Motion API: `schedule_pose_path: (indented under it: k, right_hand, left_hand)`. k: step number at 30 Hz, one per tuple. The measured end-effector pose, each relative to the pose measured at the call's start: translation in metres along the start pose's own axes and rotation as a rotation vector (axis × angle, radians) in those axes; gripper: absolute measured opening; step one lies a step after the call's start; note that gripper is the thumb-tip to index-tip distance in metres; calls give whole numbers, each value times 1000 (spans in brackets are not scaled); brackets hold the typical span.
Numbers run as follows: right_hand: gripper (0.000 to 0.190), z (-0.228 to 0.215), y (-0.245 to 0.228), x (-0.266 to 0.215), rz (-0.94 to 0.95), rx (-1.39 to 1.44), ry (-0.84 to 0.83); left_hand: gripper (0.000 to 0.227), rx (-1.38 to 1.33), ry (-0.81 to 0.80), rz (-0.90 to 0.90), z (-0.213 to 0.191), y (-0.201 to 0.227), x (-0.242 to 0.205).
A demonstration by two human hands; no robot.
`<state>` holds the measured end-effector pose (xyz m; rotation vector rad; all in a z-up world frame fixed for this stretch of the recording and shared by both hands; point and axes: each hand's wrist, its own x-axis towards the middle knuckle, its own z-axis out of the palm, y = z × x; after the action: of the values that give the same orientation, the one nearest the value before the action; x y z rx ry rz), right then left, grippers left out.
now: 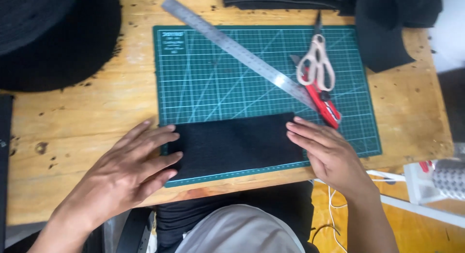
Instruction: The person uses a metal ruler and a red utility knife to cut a straight line on a piece of black fabric placed on a green cutting mat. They then use scissors to trim the edges of the cut fabric piece, holding it in their hands to refine the shape.
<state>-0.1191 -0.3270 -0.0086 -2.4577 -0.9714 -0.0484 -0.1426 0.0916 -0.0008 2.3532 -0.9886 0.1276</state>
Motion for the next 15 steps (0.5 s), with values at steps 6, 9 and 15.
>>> schedule_pose_path:
  k: [6, 9, 15]
  right_hand:
    - [41, -6, 1, 1, 13, 56, -21]
    - [41, -4, 4, -1, 15, 48, -5]
    - [33, 9, -5, -4, 69, -181, 106]
  left_hand:
    - [34, 87, -14, -21, 5, 5, 0]
    - [32, 162, -34, -78, 12, 3, -7]
    - [35, 243, -2, -124, 20, 8, -13]
